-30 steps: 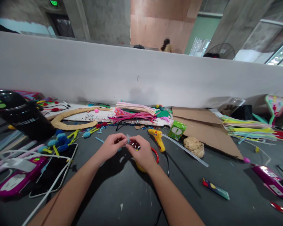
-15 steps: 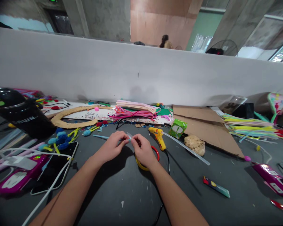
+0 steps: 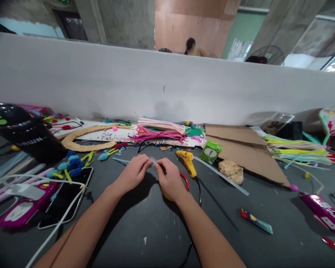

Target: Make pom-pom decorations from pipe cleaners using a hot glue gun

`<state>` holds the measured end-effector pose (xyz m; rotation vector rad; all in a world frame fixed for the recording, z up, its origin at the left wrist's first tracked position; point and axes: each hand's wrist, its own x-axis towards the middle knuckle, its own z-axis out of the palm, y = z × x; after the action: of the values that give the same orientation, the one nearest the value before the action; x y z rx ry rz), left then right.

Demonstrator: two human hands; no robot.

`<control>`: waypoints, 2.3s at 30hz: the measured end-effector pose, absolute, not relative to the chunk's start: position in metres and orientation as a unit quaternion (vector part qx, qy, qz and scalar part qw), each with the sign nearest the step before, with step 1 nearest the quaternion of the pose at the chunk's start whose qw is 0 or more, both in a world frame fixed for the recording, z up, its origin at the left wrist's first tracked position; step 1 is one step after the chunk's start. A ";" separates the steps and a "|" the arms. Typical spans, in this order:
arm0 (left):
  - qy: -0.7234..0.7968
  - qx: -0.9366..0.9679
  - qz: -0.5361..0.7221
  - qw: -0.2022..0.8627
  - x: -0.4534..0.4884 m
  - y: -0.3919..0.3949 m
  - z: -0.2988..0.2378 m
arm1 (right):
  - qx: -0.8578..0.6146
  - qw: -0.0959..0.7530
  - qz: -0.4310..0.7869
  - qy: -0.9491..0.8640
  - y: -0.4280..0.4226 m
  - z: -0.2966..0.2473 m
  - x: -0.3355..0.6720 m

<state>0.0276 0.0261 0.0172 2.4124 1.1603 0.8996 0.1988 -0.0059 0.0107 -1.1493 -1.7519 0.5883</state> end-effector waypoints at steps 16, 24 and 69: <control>0.360 0.802 0.406 0.249 0.027 0.020 0.027 | -0.471 0.534 0.388 -0.585 -0.002 0.010 0.197; 0.355 0.814 0.394 0.238 0.027 0.018 0.031 | -0.475 0.555 0.377 -0.569 -0.006 0.012 0.194; 0.414 0.768 0.428 0.237 0.025 0.021 0.033 | -0.452 0.515 0.514 -0.516 0.003 0.015 0.204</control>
<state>0.0251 0.0206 0.0325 2.1051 1.1346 1.1737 0.2041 0.0026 0.0154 -1.0865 -1.2401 1.2349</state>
